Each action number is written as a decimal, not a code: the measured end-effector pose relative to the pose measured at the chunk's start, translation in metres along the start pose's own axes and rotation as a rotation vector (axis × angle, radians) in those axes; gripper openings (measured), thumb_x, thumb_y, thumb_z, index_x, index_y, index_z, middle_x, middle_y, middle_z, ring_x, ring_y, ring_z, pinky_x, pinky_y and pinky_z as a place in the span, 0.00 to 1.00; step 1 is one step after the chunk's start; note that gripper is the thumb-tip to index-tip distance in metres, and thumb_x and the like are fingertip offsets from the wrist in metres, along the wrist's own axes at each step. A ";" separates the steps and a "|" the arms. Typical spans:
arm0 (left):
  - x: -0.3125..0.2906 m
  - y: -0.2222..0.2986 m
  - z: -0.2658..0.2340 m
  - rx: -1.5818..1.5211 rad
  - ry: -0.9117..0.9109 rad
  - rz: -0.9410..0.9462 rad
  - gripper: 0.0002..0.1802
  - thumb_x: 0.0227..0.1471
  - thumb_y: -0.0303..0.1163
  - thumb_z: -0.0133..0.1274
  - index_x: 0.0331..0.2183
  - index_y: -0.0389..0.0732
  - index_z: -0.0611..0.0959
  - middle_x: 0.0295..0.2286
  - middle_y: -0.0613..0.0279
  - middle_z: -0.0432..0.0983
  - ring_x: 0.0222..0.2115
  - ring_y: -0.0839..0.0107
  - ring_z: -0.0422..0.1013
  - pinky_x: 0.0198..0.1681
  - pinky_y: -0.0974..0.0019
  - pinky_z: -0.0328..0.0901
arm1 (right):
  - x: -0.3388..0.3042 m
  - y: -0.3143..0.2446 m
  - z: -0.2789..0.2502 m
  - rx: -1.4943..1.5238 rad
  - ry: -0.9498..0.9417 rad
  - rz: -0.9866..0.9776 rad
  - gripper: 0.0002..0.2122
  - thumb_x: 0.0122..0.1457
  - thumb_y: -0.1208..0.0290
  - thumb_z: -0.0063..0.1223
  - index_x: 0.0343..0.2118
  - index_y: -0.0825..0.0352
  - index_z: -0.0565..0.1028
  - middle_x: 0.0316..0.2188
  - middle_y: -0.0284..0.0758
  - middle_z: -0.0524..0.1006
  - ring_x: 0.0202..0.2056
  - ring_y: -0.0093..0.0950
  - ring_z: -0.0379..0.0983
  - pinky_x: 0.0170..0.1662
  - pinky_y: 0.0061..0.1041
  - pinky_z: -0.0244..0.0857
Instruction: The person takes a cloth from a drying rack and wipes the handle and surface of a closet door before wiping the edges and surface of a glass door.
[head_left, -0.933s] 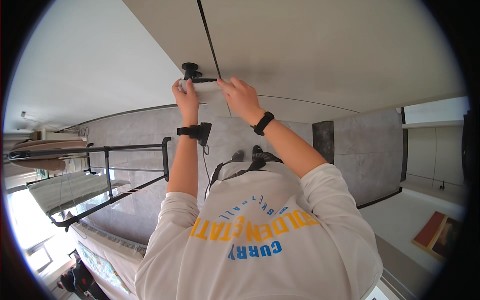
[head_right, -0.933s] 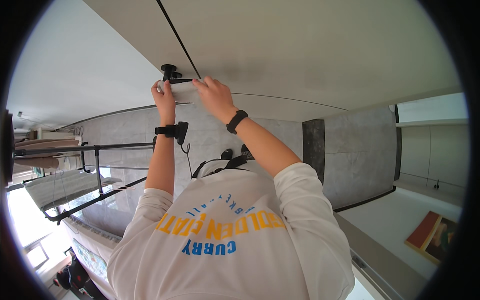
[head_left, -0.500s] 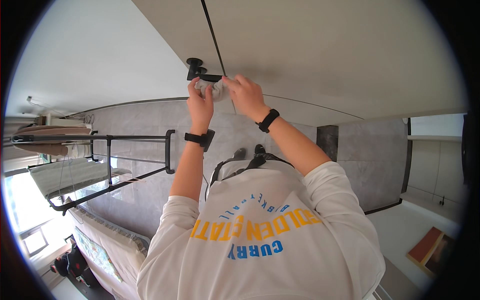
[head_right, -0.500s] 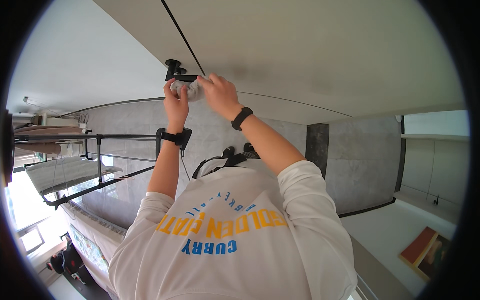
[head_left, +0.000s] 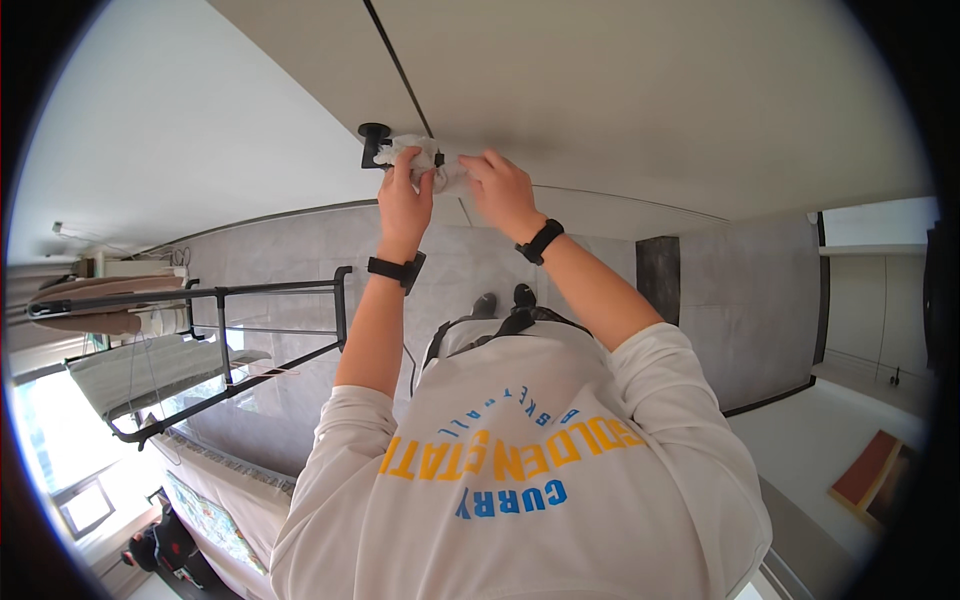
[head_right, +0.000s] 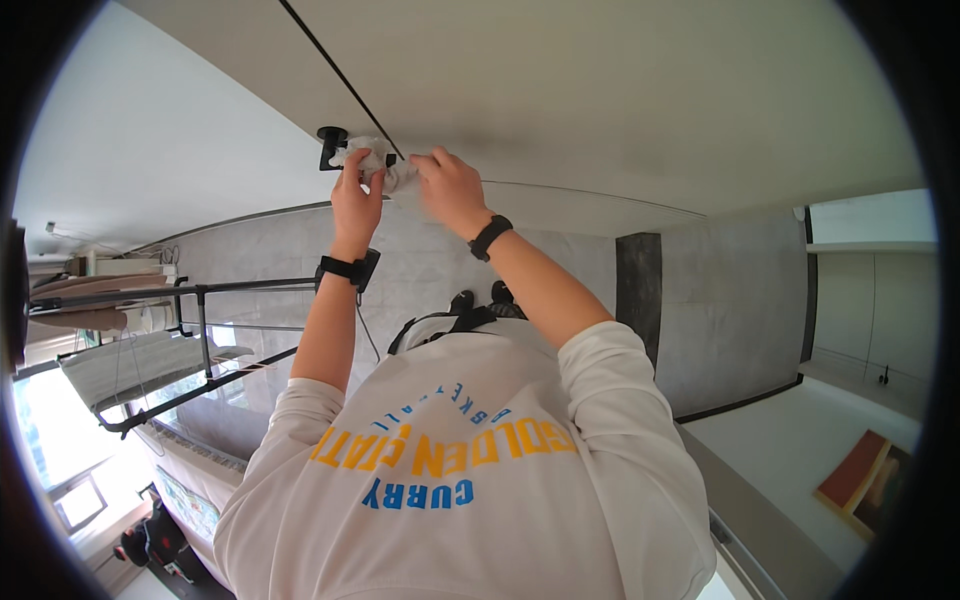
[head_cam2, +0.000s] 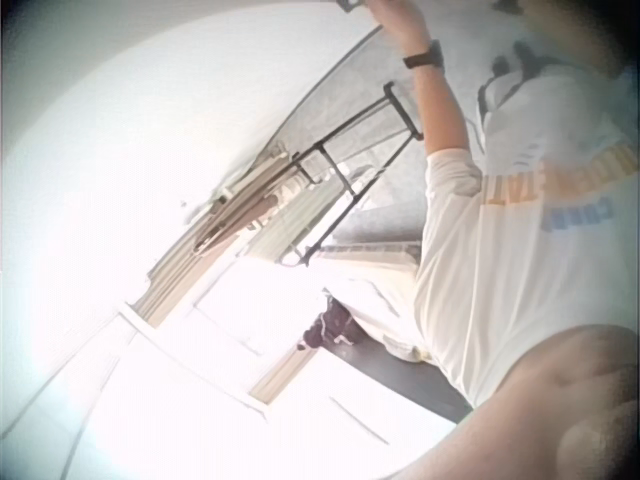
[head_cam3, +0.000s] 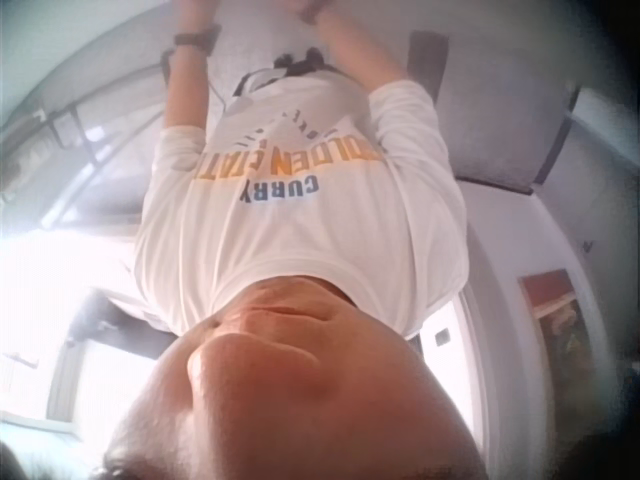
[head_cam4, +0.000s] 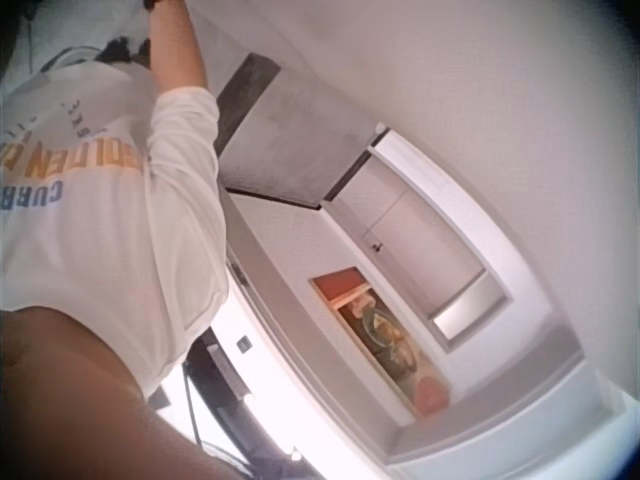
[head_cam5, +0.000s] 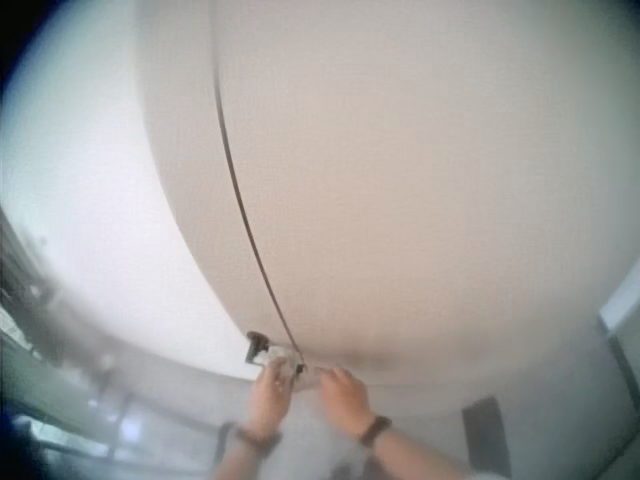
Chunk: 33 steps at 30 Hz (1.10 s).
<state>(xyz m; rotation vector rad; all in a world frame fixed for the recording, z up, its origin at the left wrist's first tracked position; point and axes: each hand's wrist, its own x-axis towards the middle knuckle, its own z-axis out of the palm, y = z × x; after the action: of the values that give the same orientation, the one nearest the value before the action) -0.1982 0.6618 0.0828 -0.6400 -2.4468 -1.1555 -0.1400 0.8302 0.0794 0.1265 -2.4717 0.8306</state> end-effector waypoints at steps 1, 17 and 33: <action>-0.001 0.001 0.002 -0.007 -0.009 0.003 0.20 0.50 0.24 0.58 0.46 0.41 0.75 0.29 0.51 0.78 0.26 0.59 0.74 0.30 0.62 0.68 | -0.006 0.006 -0.003 0.005 0.006 0.028 0.12 0.53 0.76 0.55 0.41 0.61 0.78 0.31 0.34 0.74 0.31 0.35 0.75 0.32 0.33 0.71; -0.029 -0.008 -0.018 -0.091 0.038 -0.111 0.18 0.43 0.35 0.68 0.34 0.39 0.78 0.22 0.57 0.75 0.19 0.66 0.68 0.24 0.66 0.64 | -0.030 0.031 -0.004 -0.002 0.178 0.032 0.11 0.50 0.79 0.58 0.35 0.65 0.69 0.34 0.36 0.74 0.31 0.38 0.73 0.30 0.35 0.67; 0.016 -0.062 -0.085 0.461 0.427 0.096 0.20 0.50 0.44 0.63 0.26 0.36 0.76 0.29 0.51 0.72 0.32 0.53 0.67 0.41 0.54 0.63 | 0.049 -0.022 0.033 -0.079 0.209 -0.226 0.07 0.49 0.73 0.62 0.30 0.61 0.75 0.29 0.29 0.74 0.35 0.33 0.71 0.37 0.34 0.64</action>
<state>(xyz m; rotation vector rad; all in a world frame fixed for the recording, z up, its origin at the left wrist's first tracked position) -0.2344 0.5638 0.1029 -0.3246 -2.1695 -0.5788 -0.1914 0.7972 0.0941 0.2708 -2.2399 0.6164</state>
